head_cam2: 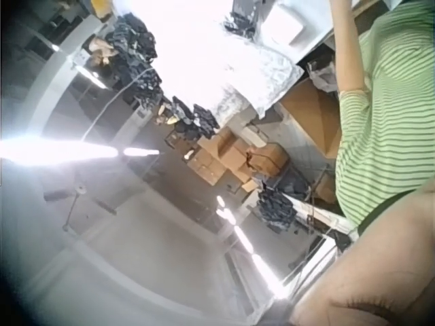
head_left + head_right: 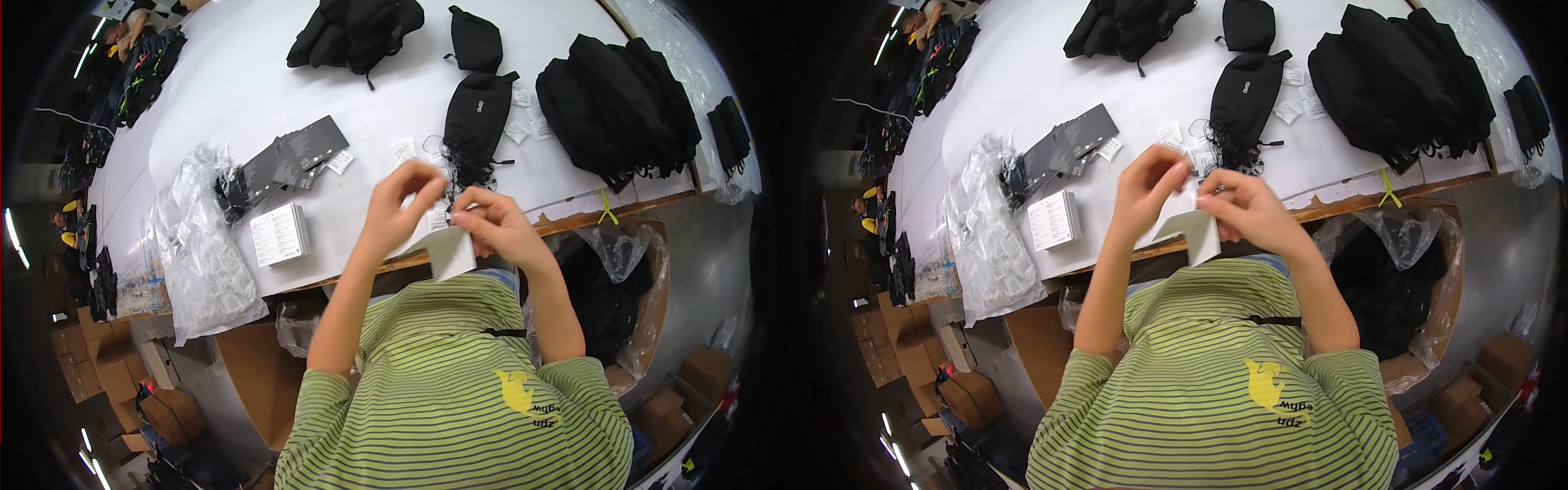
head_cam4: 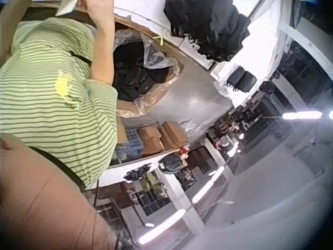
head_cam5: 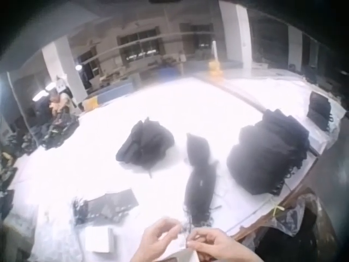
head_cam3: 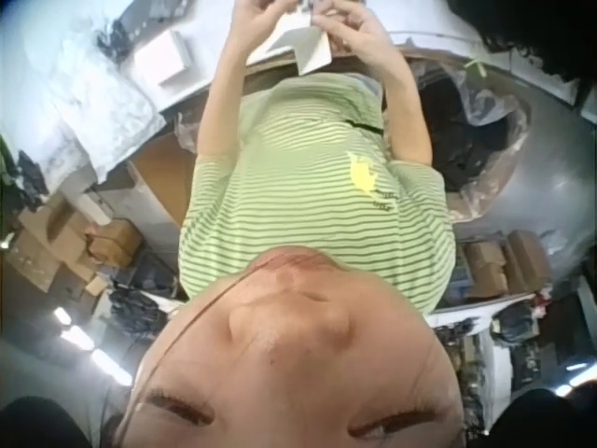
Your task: The recorder is attaching tags and small items to black pouches at a workbench.
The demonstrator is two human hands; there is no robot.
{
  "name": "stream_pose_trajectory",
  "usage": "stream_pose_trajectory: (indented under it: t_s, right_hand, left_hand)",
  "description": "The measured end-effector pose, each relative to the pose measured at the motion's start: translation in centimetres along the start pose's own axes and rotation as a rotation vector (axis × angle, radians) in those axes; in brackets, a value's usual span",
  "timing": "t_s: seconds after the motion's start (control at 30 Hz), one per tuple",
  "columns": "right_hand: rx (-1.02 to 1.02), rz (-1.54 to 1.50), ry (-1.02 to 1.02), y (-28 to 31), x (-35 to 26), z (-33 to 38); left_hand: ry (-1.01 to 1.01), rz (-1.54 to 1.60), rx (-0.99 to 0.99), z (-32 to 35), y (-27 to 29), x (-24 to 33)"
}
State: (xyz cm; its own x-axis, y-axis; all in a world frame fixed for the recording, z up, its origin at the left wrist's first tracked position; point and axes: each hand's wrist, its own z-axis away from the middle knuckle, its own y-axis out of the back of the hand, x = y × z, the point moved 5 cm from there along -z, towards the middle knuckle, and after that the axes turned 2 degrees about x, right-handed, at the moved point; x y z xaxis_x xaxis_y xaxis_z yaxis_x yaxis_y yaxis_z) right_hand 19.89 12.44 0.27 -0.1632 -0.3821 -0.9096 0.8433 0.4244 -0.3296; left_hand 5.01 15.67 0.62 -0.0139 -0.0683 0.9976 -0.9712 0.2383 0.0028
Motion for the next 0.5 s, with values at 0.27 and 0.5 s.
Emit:
stream_pose_trajectory:
  t_s: [0.27, 0.5]
  right_hand:
    - [0.254, 0.012, 0.074, 3.4, 0.1, 4.7]
    - [0.288, -0.101, 0.037, 4.9, 2.0, 6.6]
  left_hand:
    - [0.091, -1.03, 0.091, -17.7, -0.5, -8.5]
    - [-0.21, -0.138, 0.036, -15.9, 1.7, -1.5]
